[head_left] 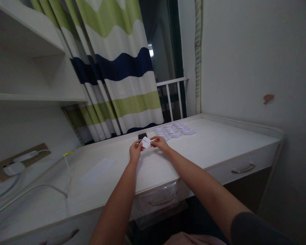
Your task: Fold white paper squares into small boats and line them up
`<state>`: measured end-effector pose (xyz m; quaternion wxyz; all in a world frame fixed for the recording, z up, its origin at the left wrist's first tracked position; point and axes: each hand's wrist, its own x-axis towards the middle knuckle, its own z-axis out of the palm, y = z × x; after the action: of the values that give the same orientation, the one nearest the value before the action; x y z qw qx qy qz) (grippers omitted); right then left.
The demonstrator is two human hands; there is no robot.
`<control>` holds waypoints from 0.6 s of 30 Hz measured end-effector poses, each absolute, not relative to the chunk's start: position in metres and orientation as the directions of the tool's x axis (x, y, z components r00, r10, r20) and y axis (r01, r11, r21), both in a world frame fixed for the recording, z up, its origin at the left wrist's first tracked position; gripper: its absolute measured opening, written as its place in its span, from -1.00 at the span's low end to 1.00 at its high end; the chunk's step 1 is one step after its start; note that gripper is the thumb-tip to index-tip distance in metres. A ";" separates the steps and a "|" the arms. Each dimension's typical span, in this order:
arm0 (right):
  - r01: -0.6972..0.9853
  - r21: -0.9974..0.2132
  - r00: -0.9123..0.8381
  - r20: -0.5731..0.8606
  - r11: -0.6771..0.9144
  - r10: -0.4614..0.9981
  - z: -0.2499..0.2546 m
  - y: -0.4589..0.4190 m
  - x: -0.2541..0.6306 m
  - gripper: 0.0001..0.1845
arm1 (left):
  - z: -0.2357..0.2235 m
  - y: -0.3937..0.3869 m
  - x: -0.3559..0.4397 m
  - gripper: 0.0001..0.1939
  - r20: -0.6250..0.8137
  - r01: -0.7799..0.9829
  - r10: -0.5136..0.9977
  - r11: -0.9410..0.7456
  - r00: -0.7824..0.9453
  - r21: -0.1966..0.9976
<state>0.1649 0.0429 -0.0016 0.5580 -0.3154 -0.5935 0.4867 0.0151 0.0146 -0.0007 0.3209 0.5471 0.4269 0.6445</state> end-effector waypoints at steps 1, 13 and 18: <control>-0.179 -0.931 -0.176 0.349 0.319 0.920 -0.001 0.042 0.165 -0.81 | -0.001 0.015 0.015 -0.62 0.428 0.053 0.880 -0.427 -0.204 0.903; -0.169 -0.928 -0.156 0.357 0.331 0.921 -0.002 0.045 0.166 -0.82 | 0.001 0.013 0.018 -0.54 0.376 0.021 0.917 -0.377 -0.136 0.926; -0.143 -0.931 -0.135 0.354 0.335 0.926 -0.001 0.043 0.168 -0.82 | 0.001 0.011 0.018 -0.50 0.375 0.007 0.922 -0.376 -0.097 0.927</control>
<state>0.1680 0.0429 -0.0009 0.5672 -0.3326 -0.5880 0.4711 0.0184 0.0111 0.0006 0.3733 0.5585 0.4157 0.6131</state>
